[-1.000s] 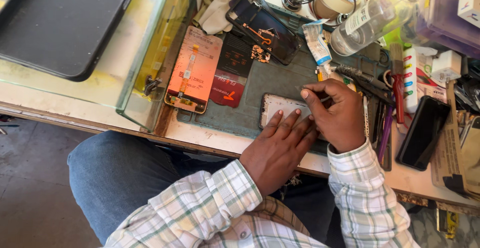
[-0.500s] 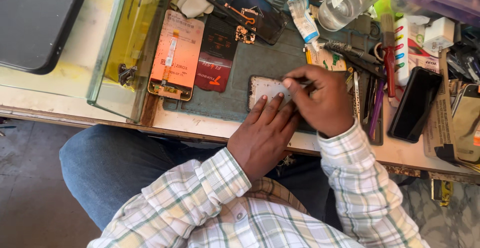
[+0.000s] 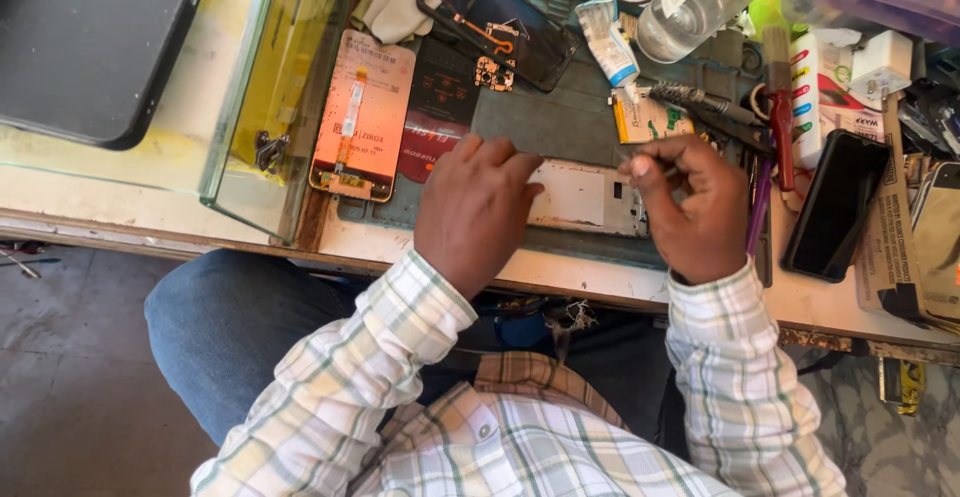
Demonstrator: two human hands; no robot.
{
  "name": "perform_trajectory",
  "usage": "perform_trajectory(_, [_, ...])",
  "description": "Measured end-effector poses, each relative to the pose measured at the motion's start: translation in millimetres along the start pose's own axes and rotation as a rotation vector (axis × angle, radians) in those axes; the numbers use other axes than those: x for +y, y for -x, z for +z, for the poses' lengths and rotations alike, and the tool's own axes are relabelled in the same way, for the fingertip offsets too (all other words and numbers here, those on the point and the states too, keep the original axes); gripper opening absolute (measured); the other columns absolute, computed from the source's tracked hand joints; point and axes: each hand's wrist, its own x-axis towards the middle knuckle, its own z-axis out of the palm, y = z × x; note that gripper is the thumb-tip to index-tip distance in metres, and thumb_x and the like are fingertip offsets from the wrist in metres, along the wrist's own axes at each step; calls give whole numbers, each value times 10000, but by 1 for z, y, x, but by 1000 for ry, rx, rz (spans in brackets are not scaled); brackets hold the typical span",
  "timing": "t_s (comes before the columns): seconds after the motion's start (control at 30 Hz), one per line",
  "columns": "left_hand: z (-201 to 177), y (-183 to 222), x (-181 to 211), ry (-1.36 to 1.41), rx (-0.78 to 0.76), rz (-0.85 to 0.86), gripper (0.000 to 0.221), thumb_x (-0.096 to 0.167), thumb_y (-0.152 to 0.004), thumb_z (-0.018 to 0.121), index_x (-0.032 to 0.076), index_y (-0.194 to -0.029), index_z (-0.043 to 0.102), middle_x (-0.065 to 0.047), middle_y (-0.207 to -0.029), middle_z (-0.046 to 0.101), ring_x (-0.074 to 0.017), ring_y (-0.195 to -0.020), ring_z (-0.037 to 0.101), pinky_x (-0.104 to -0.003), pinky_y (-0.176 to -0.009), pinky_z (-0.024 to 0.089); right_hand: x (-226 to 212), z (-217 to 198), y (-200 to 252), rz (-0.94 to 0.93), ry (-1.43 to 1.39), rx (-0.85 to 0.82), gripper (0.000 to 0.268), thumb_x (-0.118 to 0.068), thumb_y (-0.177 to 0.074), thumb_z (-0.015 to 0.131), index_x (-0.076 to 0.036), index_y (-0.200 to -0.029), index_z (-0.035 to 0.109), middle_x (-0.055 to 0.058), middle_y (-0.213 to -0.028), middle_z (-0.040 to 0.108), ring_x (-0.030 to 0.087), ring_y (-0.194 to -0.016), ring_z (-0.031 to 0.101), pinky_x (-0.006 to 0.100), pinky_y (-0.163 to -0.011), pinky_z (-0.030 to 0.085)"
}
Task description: The person disassembles a mobile phone using a small pry tool, removes internal components, cleans the frame with a brush, and prepares a new screen for installation.
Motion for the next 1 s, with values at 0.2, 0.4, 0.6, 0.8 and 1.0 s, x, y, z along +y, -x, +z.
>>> perform_trajectory(0.2, [6, -13, 0, -89, -60, -35, 103, 195, -882, 724, 97, -856, 740, -73, -872, 639, -293, -906, 650, -453, -776, 479, 3, -8, 22, -9, 114, 53, 152, -140, -1055, 701, 10, -1039, 681, 81, -946, 747, 104, -829, 683, 254, -745, 540])
perform_trajectory(0.4, [10, -20, 2, -199, -118, 27, 39, 85, -858, 648, 102, -841, 679, -70, -892, 650, -303, -873, 669, -452, -728, 502, 24, -39, 47, -20, -5, 205, 164, -111, -1148, 676, 26, -1065, 645, 90, -937, 729, 96, -842, 692, 225, -780, 553])
perform_trajectory(0.6, [17, -27, 13, -151, -198, 0, 35, 49, -880, 609, 70, -908, 611, -112, -919, 643, -338, -839, 669, -491, -631, 522, 53, -70, 73, 26, -178, 423, 172, -100, -1201, 691, 19, -1130, 590, 85, -959, 695, 92, -821, 650, 219, -761, 527])
perform_trajectory(0.8, [55, -27, 47, 111, -230, 83, 74, 104, -862, 652, 71, -915, 614, -125, -924, 643, -356, -844, 663, -487, -681, 532, 73, -55, 94, 84, -115, 487, 163, -126, -1145, 681, 2, -1150, 581, 70, -920, 701, 82, -783, 640, 210, -735, 520])
perform_trajectory(1.0, [100, -39, 78, 186, -279, 176, 79, 158, -846, 695, 83, -821, 696, -106, -906, 659, -339, -898, 665, -482, -740, 534, 73, -51, 94, 16, -171, 559, 162, -115, -1147, 678, 8, -1160, 574, 81, -945, 670, 96, -837, 650, 220, -789, 538])
